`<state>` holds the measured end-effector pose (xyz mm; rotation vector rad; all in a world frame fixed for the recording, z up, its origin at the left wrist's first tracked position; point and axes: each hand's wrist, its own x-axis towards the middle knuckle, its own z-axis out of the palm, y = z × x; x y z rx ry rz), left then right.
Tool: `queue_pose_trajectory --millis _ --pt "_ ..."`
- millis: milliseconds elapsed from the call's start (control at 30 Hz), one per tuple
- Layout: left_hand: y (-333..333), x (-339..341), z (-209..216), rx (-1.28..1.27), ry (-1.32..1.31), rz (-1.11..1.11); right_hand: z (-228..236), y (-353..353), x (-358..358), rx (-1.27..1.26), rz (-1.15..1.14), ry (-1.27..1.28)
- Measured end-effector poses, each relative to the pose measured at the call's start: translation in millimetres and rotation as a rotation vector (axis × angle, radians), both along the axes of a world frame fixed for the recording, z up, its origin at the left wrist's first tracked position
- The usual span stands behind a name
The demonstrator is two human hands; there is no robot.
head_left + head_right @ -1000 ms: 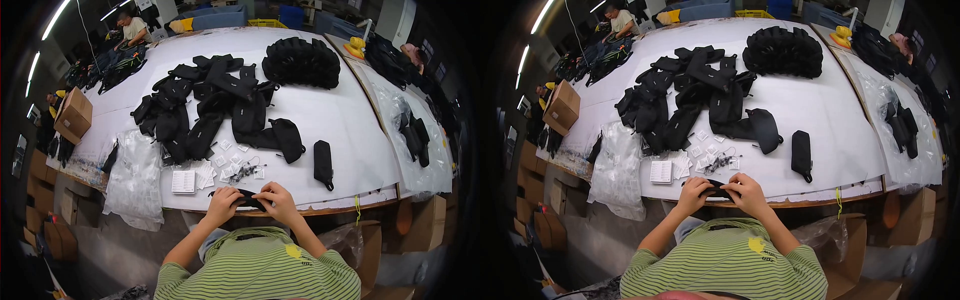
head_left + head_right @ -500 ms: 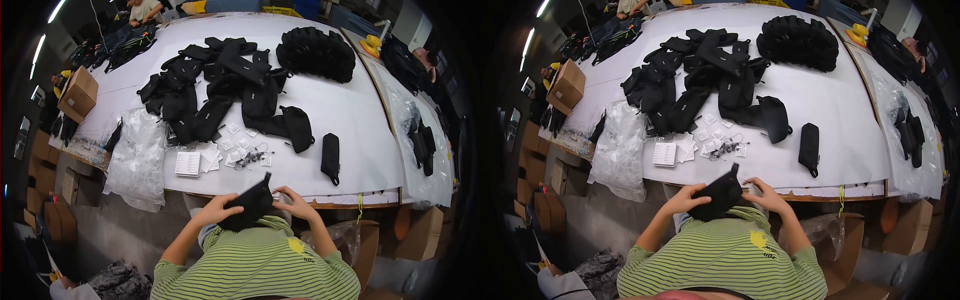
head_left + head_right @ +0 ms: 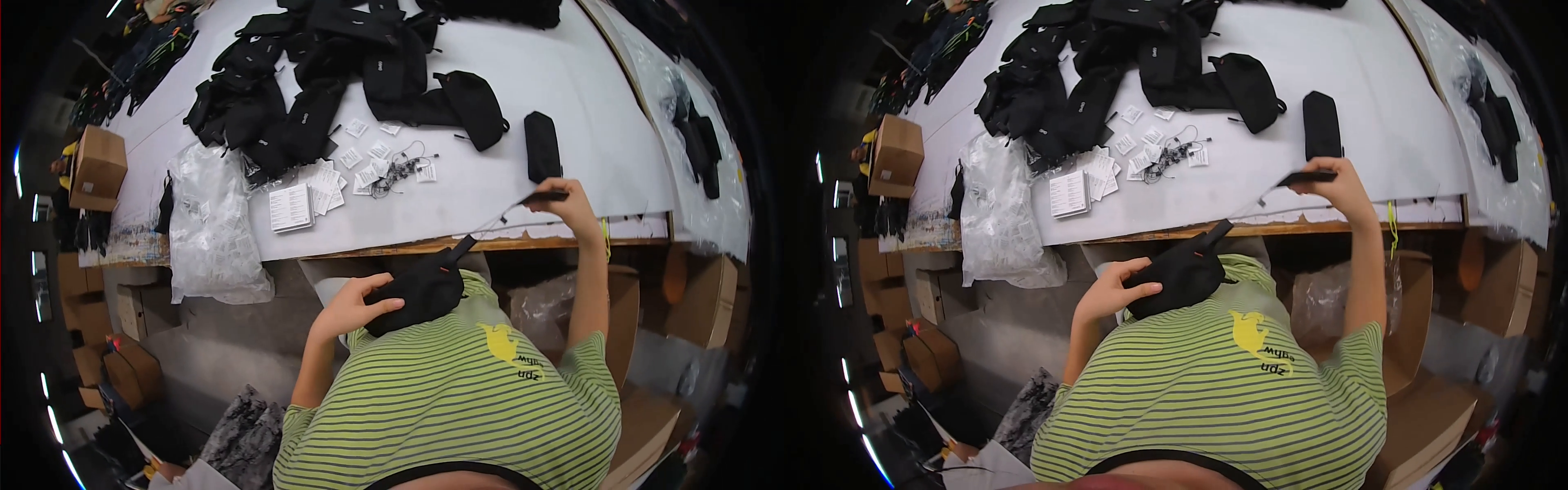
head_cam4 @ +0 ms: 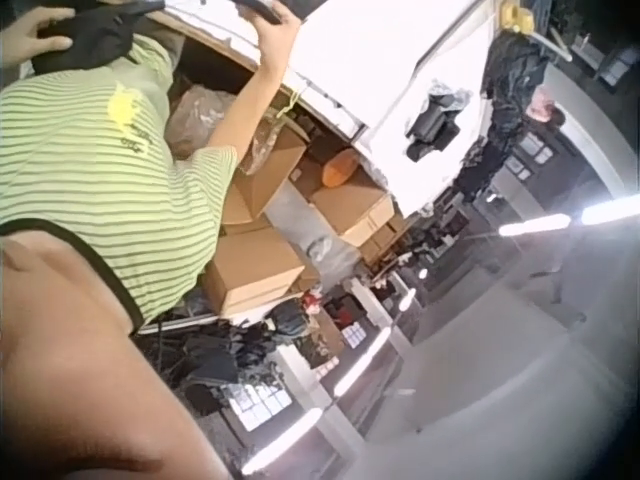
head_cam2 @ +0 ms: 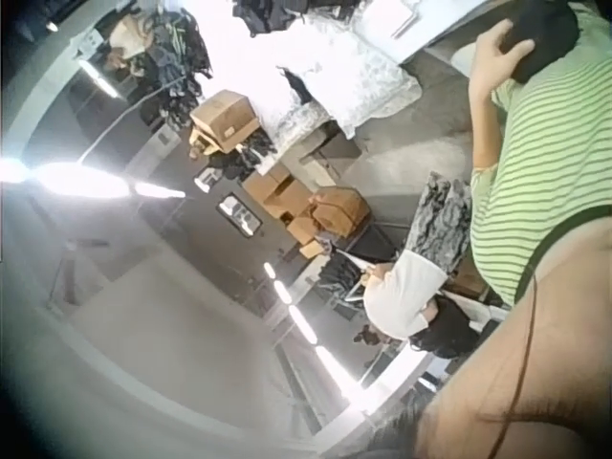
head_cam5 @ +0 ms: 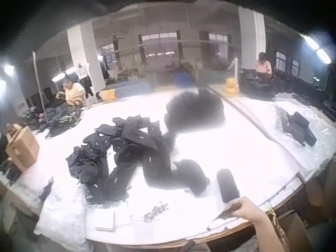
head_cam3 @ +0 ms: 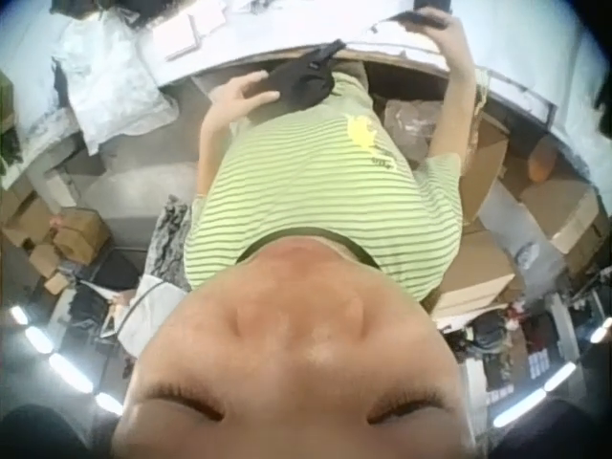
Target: Packing eye glasses cases into protective pouches and adding silica gel packets and labels.
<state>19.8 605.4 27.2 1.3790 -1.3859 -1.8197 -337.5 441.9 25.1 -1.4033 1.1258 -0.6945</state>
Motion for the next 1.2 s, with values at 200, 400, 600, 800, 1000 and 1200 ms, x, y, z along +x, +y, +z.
queue_pose_trajectory --millis 200,400,600,800,1000,1200 --pt "1.1 -13.0 8.7 -0.035 -0.137 0.011 -60.4 19.2 60.5 0.582 -0.628 -1.2" --pt "2.3 -13.3 13.7 -0.095 -0.246 -0.024 -39.6 36.6 125.4 0.813 -0.423 -1.268" --pt "1.4 -13.8 9.4 -0.126 -0.234 0.005 -41.9 24.0 135.4 0.505 -0.574 -0.979" --pt "-12.0 -13.2 20.9 -0.029 -0.379 -0.008 -11.9 19.5 125.5 -0.043 -0.524 -0.472" --pt "-36.7 -33.3 19.5 -0.958 -0.61 0.006 24.3 42.2 126.0 -0.478 0.53 0.587" --pt "-50.6 -20.0 7.3 -0.746 -0.56 -0.383 19.3 58.8 113.0 -0.19 0.703 0.487"
